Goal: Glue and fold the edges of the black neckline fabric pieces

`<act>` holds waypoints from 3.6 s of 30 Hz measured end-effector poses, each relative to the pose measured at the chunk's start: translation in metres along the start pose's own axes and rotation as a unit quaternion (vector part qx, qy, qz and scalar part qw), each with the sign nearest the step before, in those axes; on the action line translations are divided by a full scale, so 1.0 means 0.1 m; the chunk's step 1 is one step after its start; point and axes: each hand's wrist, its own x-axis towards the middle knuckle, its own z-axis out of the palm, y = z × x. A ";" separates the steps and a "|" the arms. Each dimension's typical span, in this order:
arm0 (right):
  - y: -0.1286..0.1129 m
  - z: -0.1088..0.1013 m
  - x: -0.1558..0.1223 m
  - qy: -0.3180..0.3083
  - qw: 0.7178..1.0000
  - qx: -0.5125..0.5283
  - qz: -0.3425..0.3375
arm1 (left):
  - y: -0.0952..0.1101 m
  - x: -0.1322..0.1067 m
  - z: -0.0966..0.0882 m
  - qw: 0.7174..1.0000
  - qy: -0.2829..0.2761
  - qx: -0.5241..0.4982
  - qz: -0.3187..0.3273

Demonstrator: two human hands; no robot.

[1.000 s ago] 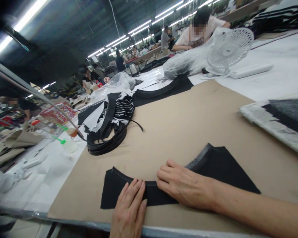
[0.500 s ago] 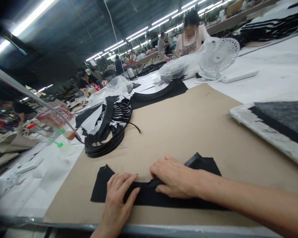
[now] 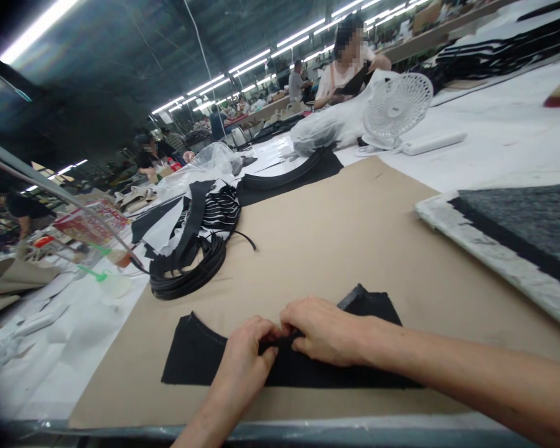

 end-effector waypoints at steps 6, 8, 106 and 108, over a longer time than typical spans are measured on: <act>0.08 0.10 -0.13 0.045 0.995 -0.030 -0.084 | -0.05 -0.14 0.19 0.989 0.088 0.051 0.103; 0.11 0.15 -0.17 0.062 0.988 -0.062 -0.125 | -0.12 -0.25 0.33 0.961 0.177 0.115 0.178; 0.59 -0.21 -0.70 0.078 0.939 -0.246 -0.226 | 0.15 -0.21 0.86 0.887 0.235 0.288 0.274; 0.61 -0.21 -0.72 0.079 0.933 -0.258 -0.239 | 0.13 -0.21 0.87 0.878 0.243 0.303 0.279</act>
